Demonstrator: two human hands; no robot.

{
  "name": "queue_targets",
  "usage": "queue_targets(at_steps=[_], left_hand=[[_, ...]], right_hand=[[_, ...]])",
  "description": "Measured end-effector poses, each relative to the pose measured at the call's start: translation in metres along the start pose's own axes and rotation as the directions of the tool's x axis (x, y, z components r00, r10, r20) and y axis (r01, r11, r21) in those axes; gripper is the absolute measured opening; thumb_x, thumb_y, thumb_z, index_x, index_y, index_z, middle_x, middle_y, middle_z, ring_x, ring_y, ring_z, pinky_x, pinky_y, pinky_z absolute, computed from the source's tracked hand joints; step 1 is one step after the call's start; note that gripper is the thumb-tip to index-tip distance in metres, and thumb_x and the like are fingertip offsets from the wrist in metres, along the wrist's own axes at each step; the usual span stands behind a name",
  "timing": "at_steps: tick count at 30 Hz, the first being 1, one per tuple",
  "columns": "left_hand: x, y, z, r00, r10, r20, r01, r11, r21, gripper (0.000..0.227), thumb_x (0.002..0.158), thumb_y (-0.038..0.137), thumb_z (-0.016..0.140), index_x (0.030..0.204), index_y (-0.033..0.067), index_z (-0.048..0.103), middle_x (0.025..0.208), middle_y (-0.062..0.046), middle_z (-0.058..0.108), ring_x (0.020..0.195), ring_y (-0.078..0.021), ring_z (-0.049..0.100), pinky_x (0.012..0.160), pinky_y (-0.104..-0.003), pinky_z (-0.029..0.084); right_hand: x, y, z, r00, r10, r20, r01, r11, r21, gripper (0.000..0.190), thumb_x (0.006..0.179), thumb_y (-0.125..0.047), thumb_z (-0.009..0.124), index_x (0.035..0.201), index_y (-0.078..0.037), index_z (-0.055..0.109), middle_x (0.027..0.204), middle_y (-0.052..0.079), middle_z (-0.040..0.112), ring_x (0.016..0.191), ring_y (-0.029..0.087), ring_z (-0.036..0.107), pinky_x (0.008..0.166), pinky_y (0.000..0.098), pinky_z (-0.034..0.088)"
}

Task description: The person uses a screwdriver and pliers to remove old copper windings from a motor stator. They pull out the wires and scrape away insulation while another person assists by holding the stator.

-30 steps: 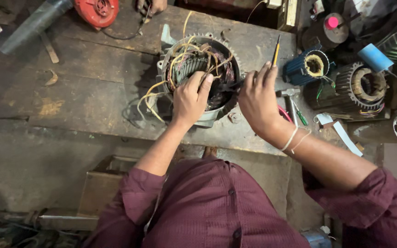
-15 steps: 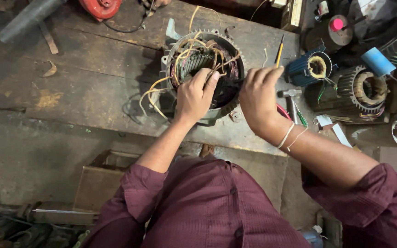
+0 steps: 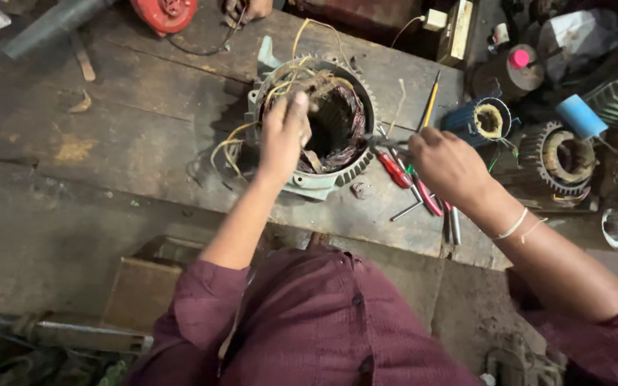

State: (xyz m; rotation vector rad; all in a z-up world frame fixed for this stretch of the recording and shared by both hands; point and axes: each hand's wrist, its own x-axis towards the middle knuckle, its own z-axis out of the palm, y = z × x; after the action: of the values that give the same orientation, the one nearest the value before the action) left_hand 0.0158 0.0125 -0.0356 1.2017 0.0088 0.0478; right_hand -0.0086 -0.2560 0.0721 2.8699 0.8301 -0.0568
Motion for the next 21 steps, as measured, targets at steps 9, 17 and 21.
queue_targets(at_steps=[9, 17, 21], left_hand=[[-0.008, 0.019, -0.003, 1.0, -0.002, -0.013, 0.005, 0.982, 0.186, 0.034, 0.109, 0.036, 0.05, 0.101, 0.0047, 0.06, 0.075, 0.003, 0.053, 0.061, -0.0057, 0.049, 0.055, -0.023, 0.043], [0.015, 0.03, 0.025, 0.998, 0.042, 0.046, -0.062, 0.766, 0.64, 0.039, 0.107, 0.043, 0.05, 0.1, 0.0075, 0.064, 0.082, 0.001, 0.07, 0.07, -0.0122, 0.068, 0.067, -0.032, 0.052], [0.018, 0.034, 0.017, 0.998, 0.068, -0.001, -0.054, 0.803, 0.593, 0.04, 0.106, 0.043, 0.051, 0.098, 0.0054, 0.063, 0.079, -0.003, 0.068, 0.069, -0.0156, 0.066, 0.067, -0.034, 0.054]], right_hand=[[0.017, 0.006, 0.013, 0.959, -0.13, -0.253, 0.102, 0.987, -0.122, 0.014, 0.095, -0.012, 0.056, 0.1, -0.002, 0.065, 0.11, 0.015, 0.059, 0.102, 0.033, 0.056, 0.091, 0.0453, 0.045], [0.035, -0.045, 0.016, 0.943, -0.292, -0.157, 0.274, 0.953, -0.131, 0.021, 0.093, -0.02, 0.055, 0.091, -0.003, 0.067, 0.1, 0.016, 0.061, 0.101, 0.034, 0.057, 0.09, 0.0461, 0.046], [0.038, -0.05, 0.012, 0.955, -0.295, -0.019, 0.286, 0.937, -0.201, 0.023, 0.091, -0.019, 0.055, 0.094, -0.004, 0.071, 0.103, 0.018, 0.063, 0.101, 0.034, 0.058, 0.086, 0.046, 0.047]])
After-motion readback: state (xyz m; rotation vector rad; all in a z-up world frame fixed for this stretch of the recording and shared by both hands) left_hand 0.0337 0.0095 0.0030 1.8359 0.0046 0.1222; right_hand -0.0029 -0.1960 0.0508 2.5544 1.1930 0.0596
